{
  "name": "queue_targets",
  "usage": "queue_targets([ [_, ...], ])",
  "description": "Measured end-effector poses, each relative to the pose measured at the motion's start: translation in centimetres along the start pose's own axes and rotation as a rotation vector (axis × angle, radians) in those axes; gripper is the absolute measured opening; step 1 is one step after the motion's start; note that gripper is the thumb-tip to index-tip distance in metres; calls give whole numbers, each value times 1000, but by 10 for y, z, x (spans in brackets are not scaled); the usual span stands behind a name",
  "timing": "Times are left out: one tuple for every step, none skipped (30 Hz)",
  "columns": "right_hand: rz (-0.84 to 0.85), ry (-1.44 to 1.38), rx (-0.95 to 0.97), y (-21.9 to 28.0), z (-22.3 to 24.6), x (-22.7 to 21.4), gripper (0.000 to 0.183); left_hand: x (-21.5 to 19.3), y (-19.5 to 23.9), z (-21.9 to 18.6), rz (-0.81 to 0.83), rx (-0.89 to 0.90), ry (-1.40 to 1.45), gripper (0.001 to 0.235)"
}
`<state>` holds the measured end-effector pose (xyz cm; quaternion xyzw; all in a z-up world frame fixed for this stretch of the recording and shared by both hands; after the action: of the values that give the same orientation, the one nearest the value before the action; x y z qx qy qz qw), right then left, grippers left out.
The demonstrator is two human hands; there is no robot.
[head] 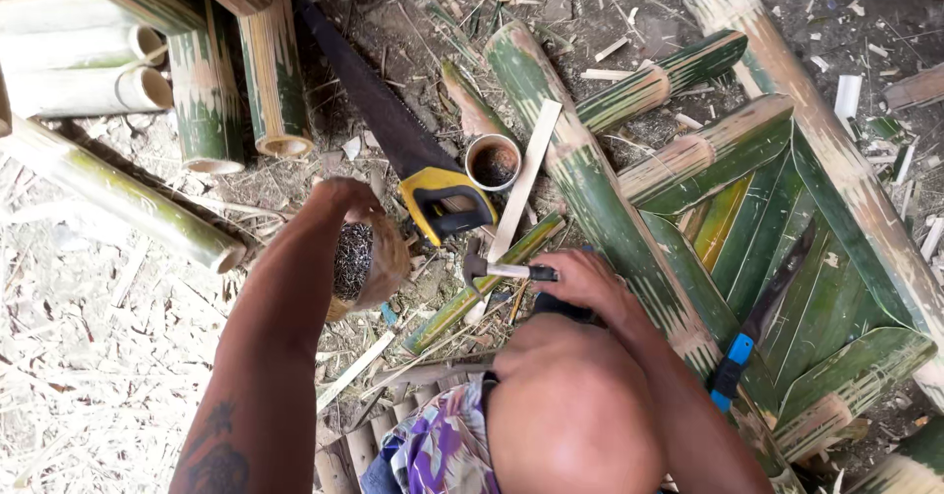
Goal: The person assembles a bamboo structure by hammering nails into bamboo slats and sawing bamboo pieces to fit. They use a hammer, hand saw, and machete to secure and shape the bamboo components.
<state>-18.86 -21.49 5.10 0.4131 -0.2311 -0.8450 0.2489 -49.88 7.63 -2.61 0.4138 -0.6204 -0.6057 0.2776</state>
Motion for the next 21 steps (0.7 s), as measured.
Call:
queue_targets([
  [4, 16, -46, -4, 3, 5, 43, 16, -5, 5, 29, -14, -26, 39],
  [6, 35, -95, -11, 6, 5, 43, 25, -8, 10, 38, -27, -49, 39],
  [8, 54, -145, -18, 7, 5, 43, 29, -11, 12, 45, -37, -74, 39],
  [31, 60, -132, -24, 6, 7, 43, 30, -13, 13, 36, -44, -102, 39],
  [54, 67, -118, -30, 5, 9, 44, 26, -16, 9, -3, -46, -143, 39],
  [80, 69, -103, -34, 5, 14, 44, 19, -19, 2, -44, -42, -192, 39],
  [75, 84, -126, -36, 6, 19, 46, 9, -22, -8, -81, -42, -243, 39],
  [56, 104, -150, -42, 6, 18, 47, -7, -24, -26, -179, 60, -286, 39],
  [37, 124, -174, -46, 7, 18, 49, -22, -25, -48, -268, 162, -340, 39],
  [33, 128, -188, -50, 8, 21, 49, -36, -24, -81, -363, 412, -438, 39],
  [29, 131, -202, -52, 9, 24, 49, -40, -23, -112, -431, 524, -440, 39],
  [21, 135, -215, -54, 11, 26, 48, -41, -25, -146, -497, 571, -413, 39],
  [38, 120, -201, -55, 10, 27, 45, -37, -29, -167, -537, 385, -262, 34],
  [52, 106, -186, -56, 8, 27, 42, -26, -33, -189, -571, 199, -112, 31],
  [67, 92, -171, -55, 5, 25, 39, -21, -32, -206, -733, 232, -95, 34],
  [-19, 60, -190, -52, 2, 20, 34, -15, -32, -219, -891, 266, -77, 39],
  [-106, 29, -208, -49, -2, 14, 30, -11, -33, -226, -1049, 302, -58, 45],
  [-185, -5, -225, -42, -6, 11, 26, -3, -42, -227, -977, 273, -11, 45],
  [-251, -34, -169, -35, -13, 9, 24, 4, -50, -223, -904, 244, 34, 45],
  [-324, -58, -116, -30, -21, 3, 22, 2, -57, -216, -840, 213, 76, 46],
  [-396, -82, -63, -25, -28, -3, 21, 1, -62, -212, -821, 191, -33, 49],
])
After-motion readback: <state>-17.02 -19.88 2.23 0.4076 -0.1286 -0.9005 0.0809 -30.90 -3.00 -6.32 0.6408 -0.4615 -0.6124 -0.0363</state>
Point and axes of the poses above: each hand's wrist, its own y-axis away from the middle knuckle, its own x-axis out of the palm, z = x × y, the point moved 3 cm from there along -y, towards the middle knuckle, and after that the axes turned 13 degrees about z, right-handed, at the moved point
